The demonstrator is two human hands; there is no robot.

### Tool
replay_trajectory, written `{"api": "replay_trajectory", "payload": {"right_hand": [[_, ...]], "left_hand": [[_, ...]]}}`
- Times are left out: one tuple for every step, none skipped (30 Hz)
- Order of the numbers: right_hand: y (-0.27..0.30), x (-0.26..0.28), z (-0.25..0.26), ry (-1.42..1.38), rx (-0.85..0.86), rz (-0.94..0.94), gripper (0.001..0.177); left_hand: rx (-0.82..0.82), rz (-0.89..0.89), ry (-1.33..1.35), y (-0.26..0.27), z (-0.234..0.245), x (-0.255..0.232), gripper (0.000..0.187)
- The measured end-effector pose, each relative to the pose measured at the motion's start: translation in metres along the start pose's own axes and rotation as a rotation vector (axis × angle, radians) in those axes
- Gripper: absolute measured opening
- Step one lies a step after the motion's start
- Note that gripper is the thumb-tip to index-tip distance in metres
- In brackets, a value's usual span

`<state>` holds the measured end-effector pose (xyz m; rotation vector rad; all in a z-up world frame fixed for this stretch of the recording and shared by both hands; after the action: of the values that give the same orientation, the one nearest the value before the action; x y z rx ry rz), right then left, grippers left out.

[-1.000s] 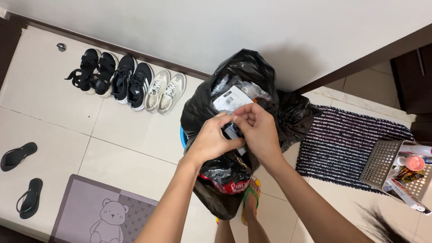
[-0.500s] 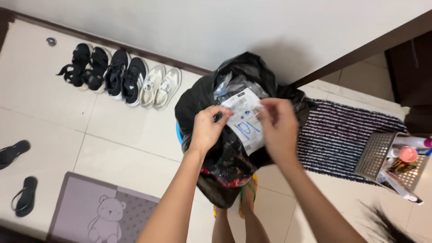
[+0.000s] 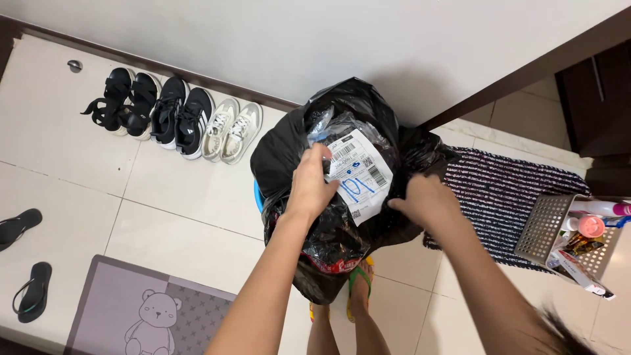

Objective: Tying and securing a black plastic trash bag filled with various items.

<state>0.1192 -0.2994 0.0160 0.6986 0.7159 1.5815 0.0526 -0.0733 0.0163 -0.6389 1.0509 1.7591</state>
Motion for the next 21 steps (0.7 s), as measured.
{"api": "replay_trajectory", "payload": {"right_hand": [[0.005,0.003,0.011,-0.001,0.001,0.0,0.066],[0.009,0.003,0.016,-0.088,0.138,-0.061,0.057],[0.014,0.004,0.021,-0.175,0.277,-0.118,0.05],[0.003,-0.003,0.017,-0.176,0.279,-0.116,0.05],[-0.006,-0.007,0.01,-0.314,0.345,-0.059,0.043],[-0.015,-0.01,0.003,-0.453,0.409,-0.001,0.039],[-0.016,-0.009,0.002,-0.453,0.41,-0.002,0.039],[-0.017,-0.003,0.003,-0.563,0.364,0.119,0.038],[-0.018,0.002,0.006,-0.669,0.314,0.24,0.039],[-0.015,0.01,0.004,-0.669,0.314,0.239,0.039],[-0.011,0.02,0.005,-0.824,0.278,0.311,0.035],[-0.007,0.029,0.006,-0.979,0.241,0.383,0.032],[-0.003,0.039,0.004,-0.977,0.24,0.382,0.032],[0.001,0.05,0.002,-1.128,0.254,0.392,0.026],[0.005,0.062,-0.001,-1.283,0.273,0.402,0.021],[-0.009,0.058,-0.015,-1.285,0.277,0.401,0.021],[-0.022,0.056,-0.032,-1.3,0.316,0.424,0.021],[-0.035,0.054,-0.048,-1.314,0.354,0.447,0.029],[-0.032,0.06,-0.05,-1.314,0.354,0.448,0.029],[-0.029,0.066,-0.052,-1.374,0.362,0.436,0.025],[-0.027,0.071,-0.051,-1.43,0.363,0.426,0.022]], "left_hand": [[0.001,0.001,0.0,-0.005,-0.007,0.013,0.057],[-0.077,-0.055,0.018,-0.009,-0.01,0.024,0.052],[-0.156,-0.11,0.035,-0.013,-0.014,0.035,0.047],[-0.156,-0.109,0.033,-0.014,-0.015,0.036,0.047],[-0.197,-0.099,0.097,-0.014,-0.013,0.038,0.039],[-0.238,-0.089,0.162,-0.014,-0.012,0.041,0.032],[-0.237,-0.088,0.161,-0.007,-0.005,0.026,0.032],[-0.255,0.028,0.202,0.0,0.002,0.015,0.02],[-0.273,0.144,0.243,0.007,0.009,0.006,0.013],[-0.272,0.144,0.243,0.005,0.005,0.008,0.013],[-0.307,0.061,0.264,0.004,0.003,0.007,0.013],[-0.341,-0.022,0.285,0.003,0.0,0.007,0.014],[-0.341,-0.022,0.287,0.0,-0.006,0.01,0.014],[-0.364,-0.113,0.281,-0.002,-0.011,0.01,0.014],[-0.385,-0.2,0.269,-0.003,-0.015,0.011,0.015],[-0.384,-0.197,0.266,-0.002,-0.015,0.008,0.015],[-0.355,-0.167,0.325,-0.001,-0.015,0.007,0.015],[-0.326,-0.136,0.383,0.001,-0.015,0.006,0.016],[-0.326,-0.136,0.383,0.002,-0.016,0.01,0.016],[-0.279,-0.132,0.43,0.002,-0.019,0.015,0.016],[-0.232,-0.133,0.481,-0.001,-0.023,0.018,0.017]]}}
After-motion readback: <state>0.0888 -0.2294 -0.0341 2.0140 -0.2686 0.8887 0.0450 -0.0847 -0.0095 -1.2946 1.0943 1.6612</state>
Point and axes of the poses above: each hand's wrist, its own y-axis away from the middle knuckle, its own z-axis out of the back of the hand, x = y × z, the point moved 4 cm from there along -y, towards the middle knuckle, and after that the axes turned 9 degrees about x, right-handed, at the moved point
